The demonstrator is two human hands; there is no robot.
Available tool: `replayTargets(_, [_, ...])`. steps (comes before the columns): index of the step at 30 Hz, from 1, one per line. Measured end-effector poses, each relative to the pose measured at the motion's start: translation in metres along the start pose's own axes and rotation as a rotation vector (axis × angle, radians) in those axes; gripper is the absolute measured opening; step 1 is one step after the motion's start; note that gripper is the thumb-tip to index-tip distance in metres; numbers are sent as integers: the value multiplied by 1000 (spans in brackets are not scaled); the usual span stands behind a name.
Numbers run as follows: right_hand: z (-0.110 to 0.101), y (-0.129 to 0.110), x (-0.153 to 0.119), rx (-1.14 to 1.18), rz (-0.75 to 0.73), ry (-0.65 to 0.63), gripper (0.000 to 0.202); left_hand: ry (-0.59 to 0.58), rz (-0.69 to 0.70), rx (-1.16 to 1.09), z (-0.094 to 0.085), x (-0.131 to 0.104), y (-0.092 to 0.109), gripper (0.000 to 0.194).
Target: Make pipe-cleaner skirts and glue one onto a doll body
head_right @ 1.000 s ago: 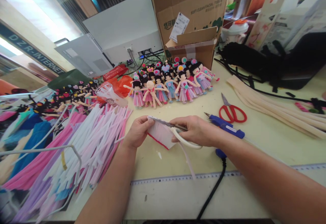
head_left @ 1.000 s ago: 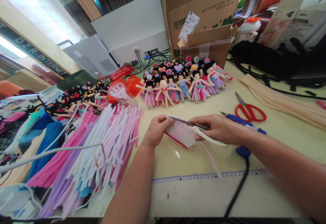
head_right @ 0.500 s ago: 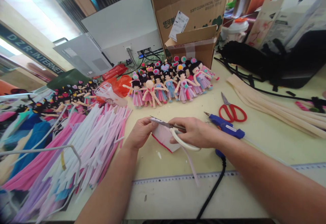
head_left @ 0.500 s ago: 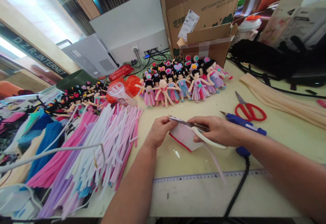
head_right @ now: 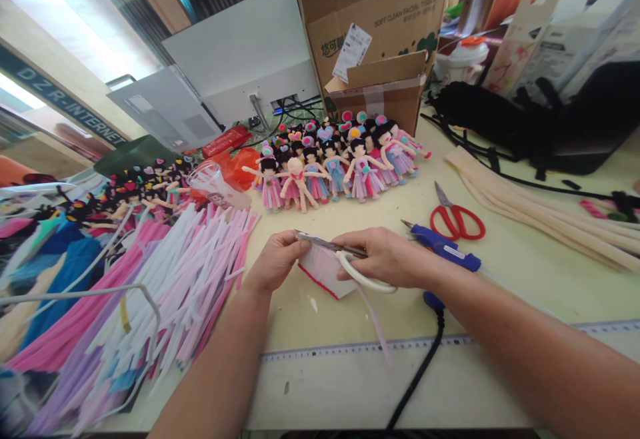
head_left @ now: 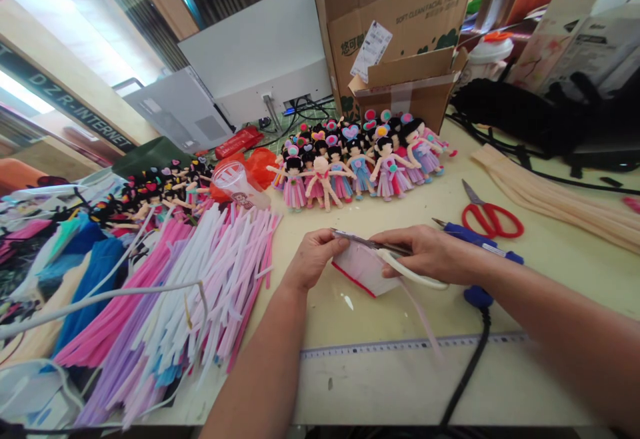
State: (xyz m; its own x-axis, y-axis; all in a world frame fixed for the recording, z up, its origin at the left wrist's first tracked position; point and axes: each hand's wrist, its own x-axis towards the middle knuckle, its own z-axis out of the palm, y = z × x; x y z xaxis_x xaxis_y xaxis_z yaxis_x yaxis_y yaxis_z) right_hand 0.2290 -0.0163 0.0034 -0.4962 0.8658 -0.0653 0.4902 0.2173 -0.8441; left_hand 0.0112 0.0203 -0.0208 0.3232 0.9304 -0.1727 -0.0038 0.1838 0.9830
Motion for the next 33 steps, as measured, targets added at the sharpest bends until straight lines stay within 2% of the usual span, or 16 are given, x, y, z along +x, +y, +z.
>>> replayTargets(11, [1,3,2,-7,2,26,41,6,5,-30,-3,1,-1,38])
replayTargets(17, [4,6,3,-42,0,56,43,32,27,23,-1,1,1,34])
replayTargets(24, [5,4,1,-65,8,66,43,-1,23,11,5,1,0,33])
replayTargets(33, [6,2,2,-31,-3,51,38,-10,-4,-35,3,1,-2,28])
